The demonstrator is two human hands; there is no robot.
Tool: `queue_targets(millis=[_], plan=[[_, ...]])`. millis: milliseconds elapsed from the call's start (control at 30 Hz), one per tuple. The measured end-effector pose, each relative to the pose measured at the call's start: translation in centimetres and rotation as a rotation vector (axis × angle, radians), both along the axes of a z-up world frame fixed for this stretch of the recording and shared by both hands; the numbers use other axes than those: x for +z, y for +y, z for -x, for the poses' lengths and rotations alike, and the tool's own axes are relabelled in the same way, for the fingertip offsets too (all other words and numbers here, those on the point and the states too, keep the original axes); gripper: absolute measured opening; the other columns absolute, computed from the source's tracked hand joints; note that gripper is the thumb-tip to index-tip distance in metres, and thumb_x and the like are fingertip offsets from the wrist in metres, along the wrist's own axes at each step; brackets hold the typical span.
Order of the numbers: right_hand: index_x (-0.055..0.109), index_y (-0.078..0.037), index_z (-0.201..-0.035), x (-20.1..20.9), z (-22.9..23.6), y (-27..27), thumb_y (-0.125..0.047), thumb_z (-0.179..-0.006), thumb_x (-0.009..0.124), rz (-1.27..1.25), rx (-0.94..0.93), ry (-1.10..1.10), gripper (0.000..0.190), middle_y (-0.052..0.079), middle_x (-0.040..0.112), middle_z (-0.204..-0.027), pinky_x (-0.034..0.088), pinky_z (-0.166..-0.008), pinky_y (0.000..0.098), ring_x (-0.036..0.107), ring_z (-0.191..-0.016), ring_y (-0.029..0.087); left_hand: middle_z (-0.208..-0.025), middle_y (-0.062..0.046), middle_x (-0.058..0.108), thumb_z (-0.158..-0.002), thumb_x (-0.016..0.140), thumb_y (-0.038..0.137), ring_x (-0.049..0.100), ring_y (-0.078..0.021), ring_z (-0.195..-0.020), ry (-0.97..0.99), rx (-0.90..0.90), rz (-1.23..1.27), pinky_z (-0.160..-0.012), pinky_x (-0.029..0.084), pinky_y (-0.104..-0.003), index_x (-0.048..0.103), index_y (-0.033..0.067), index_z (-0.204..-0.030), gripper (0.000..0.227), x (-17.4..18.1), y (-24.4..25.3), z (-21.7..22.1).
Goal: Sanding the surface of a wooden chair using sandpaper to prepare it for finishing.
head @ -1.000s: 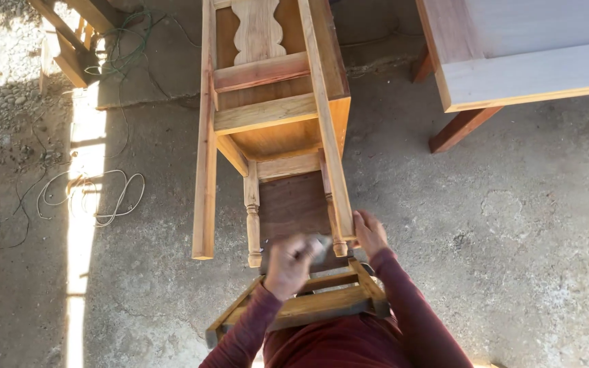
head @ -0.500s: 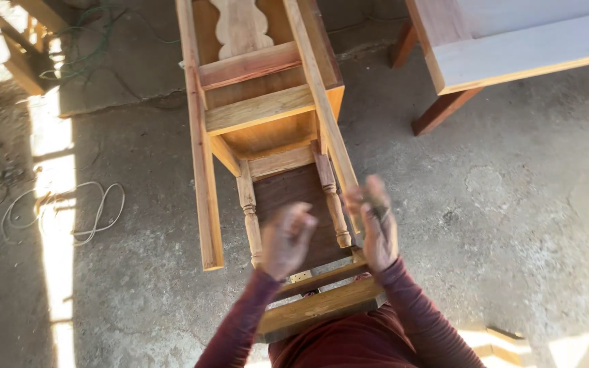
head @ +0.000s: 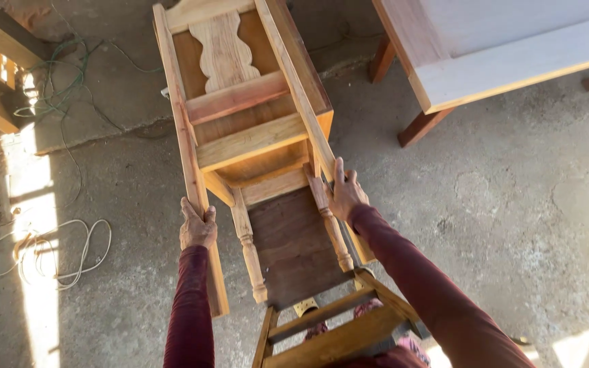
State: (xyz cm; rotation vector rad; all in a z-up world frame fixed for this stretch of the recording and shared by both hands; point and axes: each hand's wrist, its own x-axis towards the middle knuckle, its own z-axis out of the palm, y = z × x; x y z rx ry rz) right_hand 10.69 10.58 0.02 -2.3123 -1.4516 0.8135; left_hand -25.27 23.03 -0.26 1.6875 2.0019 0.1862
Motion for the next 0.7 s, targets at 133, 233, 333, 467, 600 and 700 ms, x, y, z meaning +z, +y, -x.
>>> queue_targets(millis=[133,233,333,467,600,700], plan=[[-0.005,-0.015,-0.164,-1.6,-1.8,7.6,-0.044,-0.106,0.04,0.021,-0.108,0.069,0.079,0.029,0.031,-0.154,0.049,-0.108,0.0531,0.053,-0.129,0.048,-0.129,-0.029,0.065,-0.101,0.052,0.051,0.065,-0.0472,-0.115,0.056,-0.024,-0.011,-0.099,0.053,-0.054,0.001,0.0139,-0.164,0.089,-1.8,4.1,-0.6],[-0.01,-0.016,-0.162,2.1,-0.8,4.5,-0.043,-0.105,0.035,0.055,-0.095,0.194,0.077,0.024,0.026,-0.158,0.05,-0.108,0.0514,0.055,-0.128,0.043,-0.13,-0.027,0.065,-0.099,0.05,0.049,0.067,-0.0464,-0.113,0.022,-0.015,0.012,-0.098,0.053,-0.055,0.0,0.0137,-0.163,0.089,-1.3,6.0,-1.5],[-0.013,-0.015,-0.16,2.6,0.1,-2.7,-0.038,-0.104,0.033,0.012,0.008,0.244,0.076,0.023,0.02,-0.16,0.045,-0.111,0.0507,0.051,-0.13,0.04,-0.128,-0.029,0.066,-0.101,0.047,0.049,0.067,-0.0471,-0.111,-0.023,-0.01,0.009,-0.098,0.053,-0.056,-0.002,0.0125,-0.164,0.088,-2.2,9.5,-2.0],[-0.019,-0.005,-0.158,-1.6,-0.6,-7.0,-0.037,-0.104,0.034,-0.085,0.06,0.177,0.081,0.03,0.017,-0.158,0.041,-0.116,0.0466,0.047,-0.131,0.043,-0.124,-0.03,0.067,-0.105,0.047,0.052,0.066,-0.0452,-0.113,0.039,0.003,0.034,-0.098,0.054,-0.055,0.0,0.0134,-0.164,0.085,-0.9,12.6,-3.5],[-0.019,-0.005,-0.157,-2.8,-2.3,2.5,-0.039,-0.103,0.036,-0.058,0.031,0.128,0.085,0.031,0.018,-0.158,0.042,-0.114,0.0452,0.049,-0.13,0.044,-0.127,-0.03,0.063,-0.104,0.049,0.051,0.066,-0.0435,-0.114,0.031,0.03,-0.023,-0.096,0.054,-0.053,0.0,0.0125,-0.162,0.085,-1.1,13.4,-4.0],[-0.013,-0.007,-0.159,-3.3,-3.7,12.3,-0.043,-0.105,0.038,-0.024,-0.001,0.099,0.083,0.033,0.025,-0.157,0.046,-0.109,0.0467,0.055,-0.129,0.046,-0.127,-0.03,0.063,-0.103,0.051,0.049,0.065,-0.044,-0.116,0.043,0.033,0.026,-0.098,0.053,-0.053,0.001,0.0125,-0.163,0.086,0.1,12.8,-4.2]])
